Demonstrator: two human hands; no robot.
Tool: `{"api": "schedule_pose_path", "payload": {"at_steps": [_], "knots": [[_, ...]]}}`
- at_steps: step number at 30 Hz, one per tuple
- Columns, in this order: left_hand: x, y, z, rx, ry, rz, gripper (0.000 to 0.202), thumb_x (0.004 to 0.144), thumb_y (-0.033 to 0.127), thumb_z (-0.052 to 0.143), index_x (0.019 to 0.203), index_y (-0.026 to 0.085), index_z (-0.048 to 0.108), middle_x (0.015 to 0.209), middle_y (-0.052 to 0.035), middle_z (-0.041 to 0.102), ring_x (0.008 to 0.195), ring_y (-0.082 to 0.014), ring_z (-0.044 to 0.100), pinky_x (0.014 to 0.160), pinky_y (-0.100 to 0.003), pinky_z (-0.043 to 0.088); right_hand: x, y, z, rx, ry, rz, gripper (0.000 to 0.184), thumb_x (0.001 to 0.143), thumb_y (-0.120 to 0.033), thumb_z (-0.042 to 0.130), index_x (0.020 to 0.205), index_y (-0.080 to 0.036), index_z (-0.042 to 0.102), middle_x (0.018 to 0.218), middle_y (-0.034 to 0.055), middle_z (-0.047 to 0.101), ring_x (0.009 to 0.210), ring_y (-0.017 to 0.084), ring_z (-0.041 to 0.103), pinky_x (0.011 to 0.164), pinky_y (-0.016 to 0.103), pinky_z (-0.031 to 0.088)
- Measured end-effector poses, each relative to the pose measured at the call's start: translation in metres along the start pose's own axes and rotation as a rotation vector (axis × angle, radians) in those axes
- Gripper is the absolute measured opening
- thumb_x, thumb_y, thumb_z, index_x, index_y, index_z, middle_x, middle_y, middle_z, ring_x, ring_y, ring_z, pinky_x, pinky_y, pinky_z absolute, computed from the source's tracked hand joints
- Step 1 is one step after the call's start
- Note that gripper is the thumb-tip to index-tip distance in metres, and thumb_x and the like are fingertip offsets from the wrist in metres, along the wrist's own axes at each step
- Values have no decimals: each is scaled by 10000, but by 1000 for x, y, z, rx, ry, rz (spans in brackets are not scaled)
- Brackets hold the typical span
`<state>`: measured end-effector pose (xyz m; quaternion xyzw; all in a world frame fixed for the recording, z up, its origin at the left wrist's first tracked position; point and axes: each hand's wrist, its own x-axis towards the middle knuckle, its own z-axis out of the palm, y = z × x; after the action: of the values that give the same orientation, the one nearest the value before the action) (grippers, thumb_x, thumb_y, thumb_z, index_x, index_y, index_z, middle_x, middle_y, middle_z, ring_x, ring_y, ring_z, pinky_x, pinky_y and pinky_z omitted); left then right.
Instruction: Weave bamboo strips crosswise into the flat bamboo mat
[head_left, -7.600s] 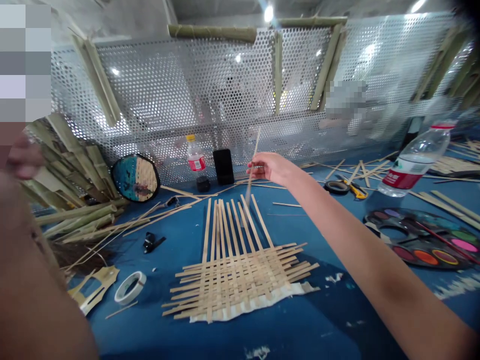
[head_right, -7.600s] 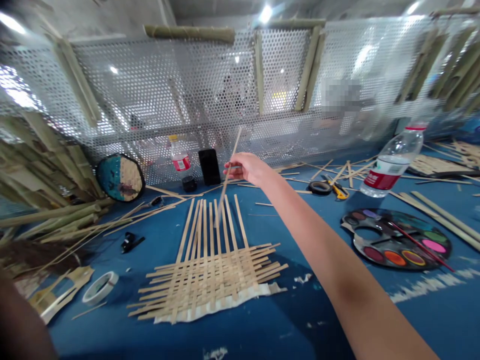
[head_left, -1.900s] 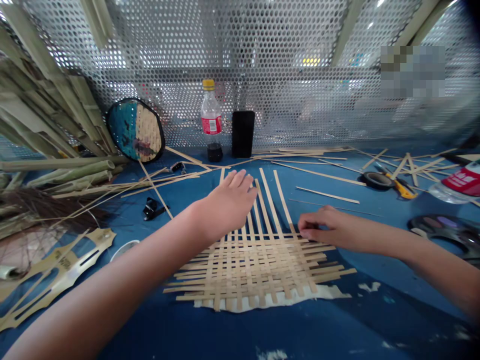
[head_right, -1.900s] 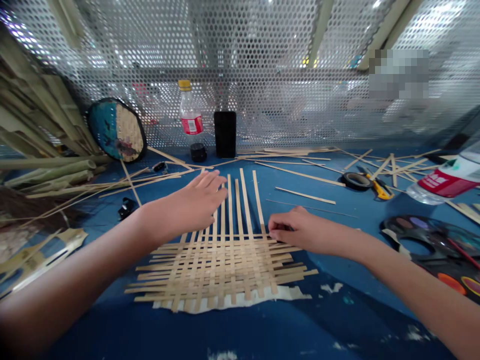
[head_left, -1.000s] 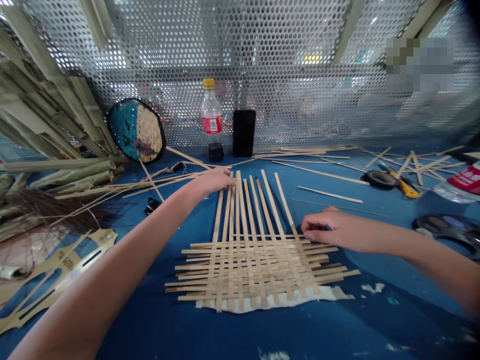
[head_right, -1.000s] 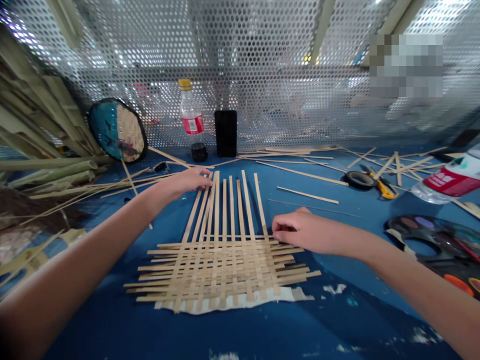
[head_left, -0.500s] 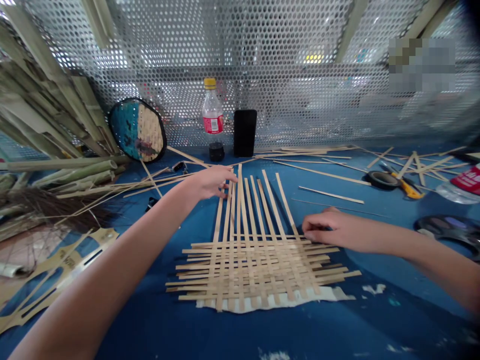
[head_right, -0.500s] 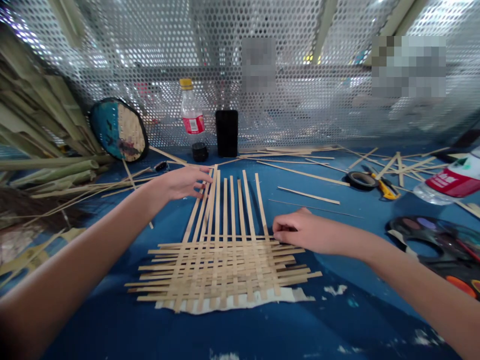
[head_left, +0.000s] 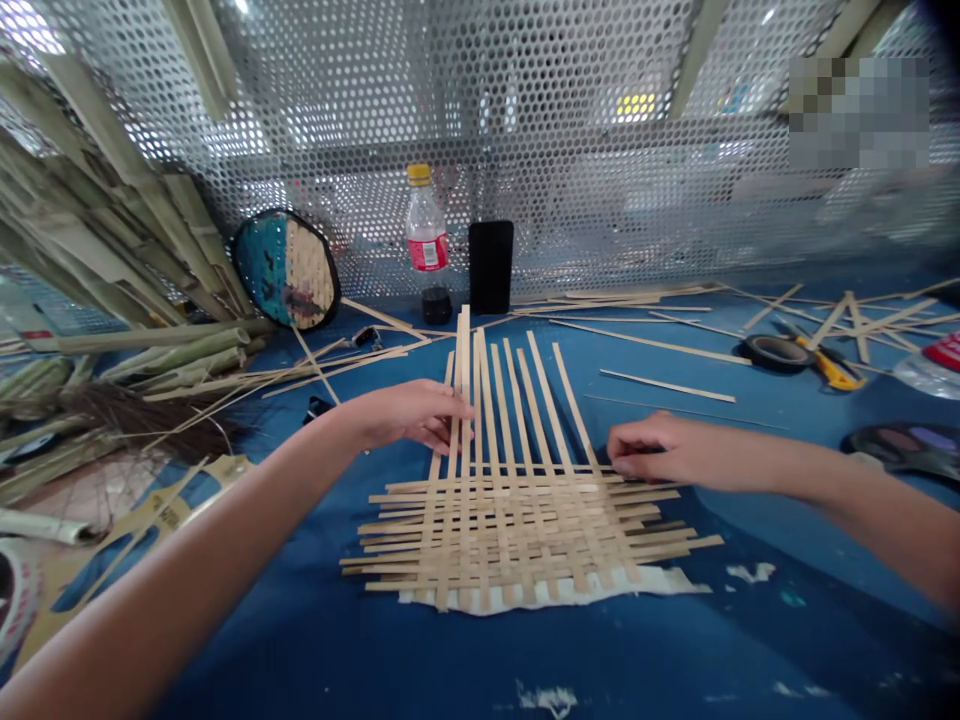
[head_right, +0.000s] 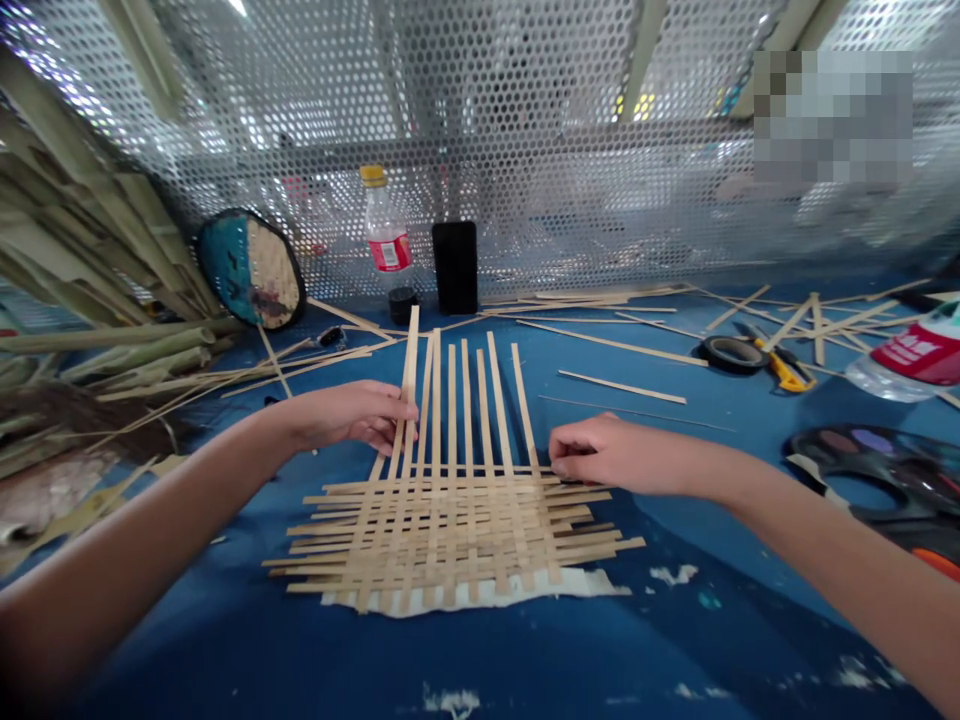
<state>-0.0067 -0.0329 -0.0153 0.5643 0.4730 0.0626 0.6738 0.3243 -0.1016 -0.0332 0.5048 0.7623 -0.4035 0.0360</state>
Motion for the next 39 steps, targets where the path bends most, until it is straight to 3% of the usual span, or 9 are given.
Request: {"api": "schedule_pose_path", "payload": {"at_steps": [4,14,18,22,32,39], "knots": [[2,-5,-6,36,-84,23,334,706,433,795,841,154,670,881,-58,733,810,-164,676,792,-312,521,2,5,0,42,-20,-20,341,929,-530,454,810,-219,529,760,-3,484,692,155,400,646,301,320],[1,-7,-9,44,-150,46,251,757,371,768,841,180,630,911,-36,734,851,-152,678,779,-278,523,-1,0,-2,58,-18,7,369,924,-548,453,788,-212,523,730,-4,468,647,146,383,608,293,305],[1,-6,-14,21,-176,37,181,739,282,765,824,174,647,911,-36,746,855,-159,694,794,-281,534,-6,2,-3,-89,85,-4,385,926,-569,434,816,-233,585,793,37,551,847,226,469,722,335,362],[1,-7,-18,14,-204,40,194,747,313,774,821,168,669,893,-49,755,868,-173,707,826,-293,540,-10,5,-3,-124,80,43,411,925,-610,415,850,-257,612,822,56,592,1013,286,451,838,399,366],[3,-13,-27,15,-360,59,199,778,374,769,865,200,728,929,-37,752,916,-164,687,949,-327,497,-9,5,0,-105,80,76,427,915,-646,407,843,-265,585,801,57,574,1019,294,428,863,418,356],[1,-12,-26,33,-421,94,152,774,336,768,857,214,732,885,-16,737,873,-153,667,897,-296,509,-7,6,2,-70,105,87,414,898,-634,448,839,-263,619,830,69,569,1012,300,450,838,411,379]]}}
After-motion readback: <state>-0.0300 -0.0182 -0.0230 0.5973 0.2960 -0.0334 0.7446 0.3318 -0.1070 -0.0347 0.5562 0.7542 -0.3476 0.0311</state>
